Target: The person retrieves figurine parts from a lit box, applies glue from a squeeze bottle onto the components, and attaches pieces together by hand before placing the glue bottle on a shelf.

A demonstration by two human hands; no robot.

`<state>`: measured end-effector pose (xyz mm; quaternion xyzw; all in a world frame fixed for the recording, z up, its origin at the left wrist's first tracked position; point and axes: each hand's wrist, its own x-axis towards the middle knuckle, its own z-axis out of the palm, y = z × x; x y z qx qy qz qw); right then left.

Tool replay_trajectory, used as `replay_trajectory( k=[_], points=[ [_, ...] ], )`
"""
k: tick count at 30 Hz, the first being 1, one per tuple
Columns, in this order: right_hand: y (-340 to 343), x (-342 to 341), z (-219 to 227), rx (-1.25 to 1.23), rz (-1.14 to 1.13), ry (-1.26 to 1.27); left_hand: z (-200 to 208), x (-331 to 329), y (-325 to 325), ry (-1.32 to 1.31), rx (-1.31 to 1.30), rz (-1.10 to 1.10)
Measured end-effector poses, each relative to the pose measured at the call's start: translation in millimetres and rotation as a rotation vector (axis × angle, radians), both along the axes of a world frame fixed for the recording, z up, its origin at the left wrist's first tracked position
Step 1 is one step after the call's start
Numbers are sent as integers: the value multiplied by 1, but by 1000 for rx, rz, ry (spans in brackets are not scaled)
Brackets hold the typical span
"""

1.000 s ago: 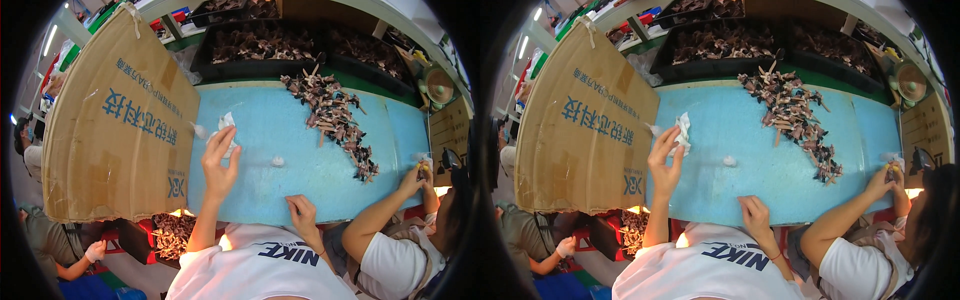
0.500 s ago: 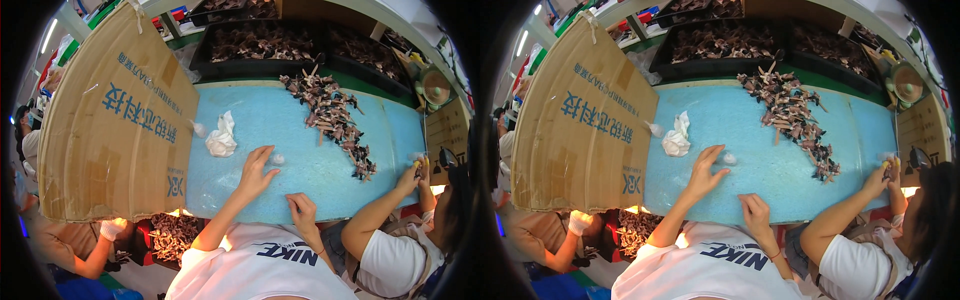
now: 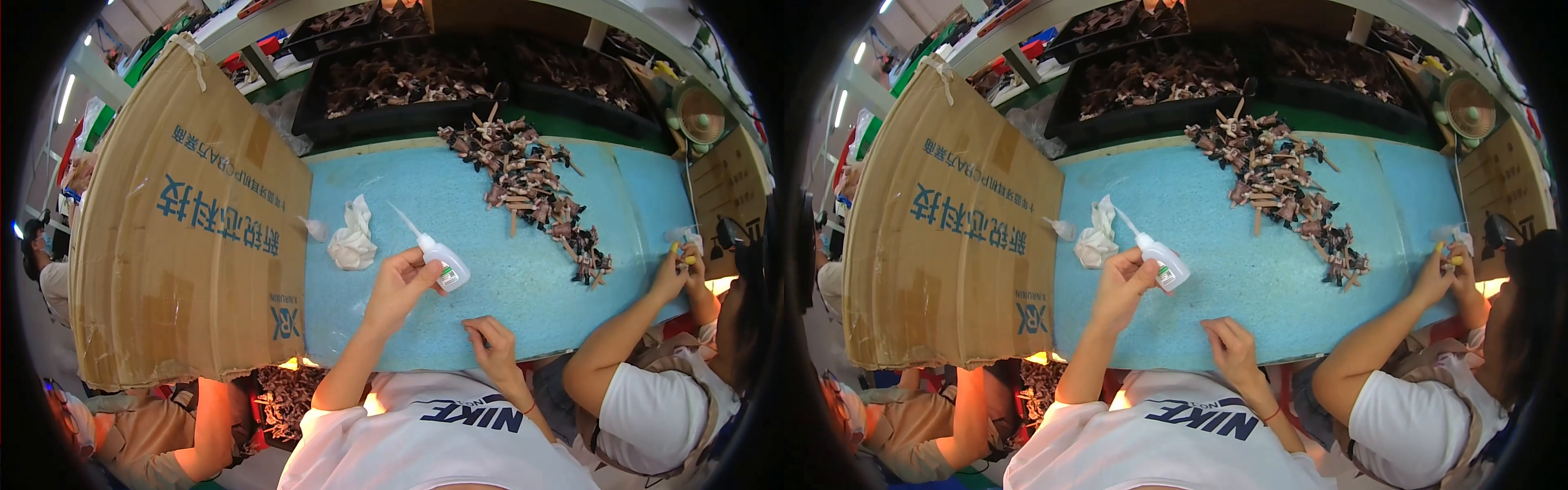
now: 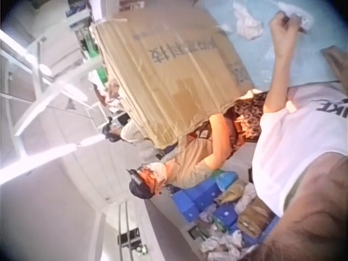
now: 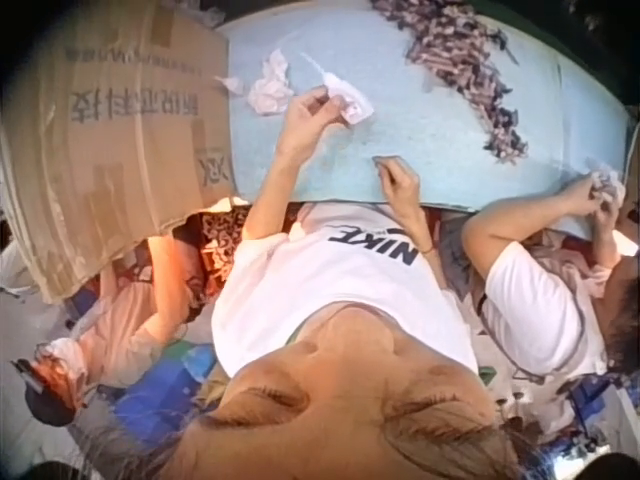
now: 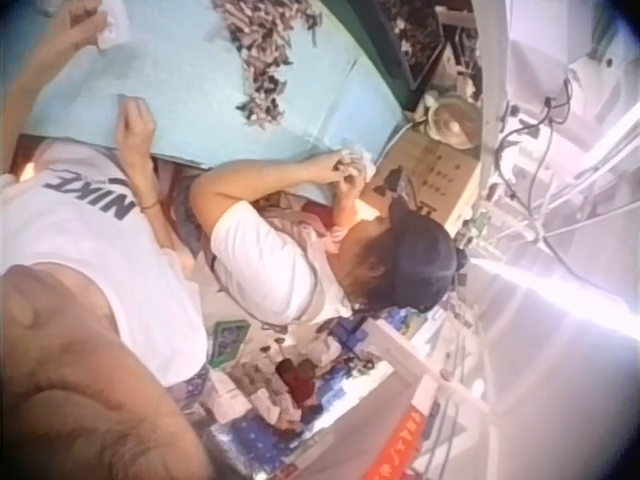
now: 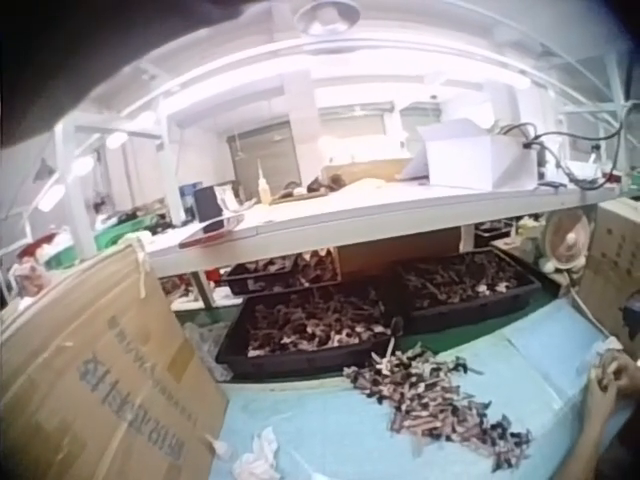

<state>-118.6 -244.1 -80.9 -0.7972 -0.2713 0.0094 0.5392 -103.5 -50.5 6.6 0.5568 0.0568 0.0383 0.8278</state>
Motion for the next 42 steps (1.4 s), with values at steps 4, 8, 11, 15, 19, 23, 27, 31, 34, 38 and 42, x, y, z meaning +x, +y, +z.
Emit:
replay_trajectory(
  k=[4, 8, 11, 15, 19, 23, 27, 31, 34, 38, 42],
  points=[
    [1, 0, 2, 0, -12, 25, 28, 1, -4, -54, -15, -17],
    [0, -1, 0, 5, -7, -11, 51, 14, -10, -176, -34, 24],
    [-1, -1, -2, 1, -3, -17, 69, 25, -17, -247, -46, 34],
    [-2, -1, 4, 14, -4, 53, 99, 37, -26, -355, 67, 82],
    [-7, 12, 19, 89, -64, 8, 111, 46, -36, -342, -17, 51],
    [-14, 25, 50, 146, -136, 60, 118, 53, -41, -320, 43, 36],
    [-17, 32, 66, 272, -163, 111, 120, 57, -42, -270, 64, 34],
    [-17, 32, 78, 391, -173, 155, 121, 65, -32, -198, -27, -115],
    [-17, 30, 79, 418, -150, 172, 125, 66, -31, -148, -152, -169],
    [-18, 28, 78, 390, -145, 154, 130, 69, -27, -120, -249, -230],
    [-18, 28, 78, 378, -146, 150, 135, 70, -24, -197, -133, -274]
  ],
)
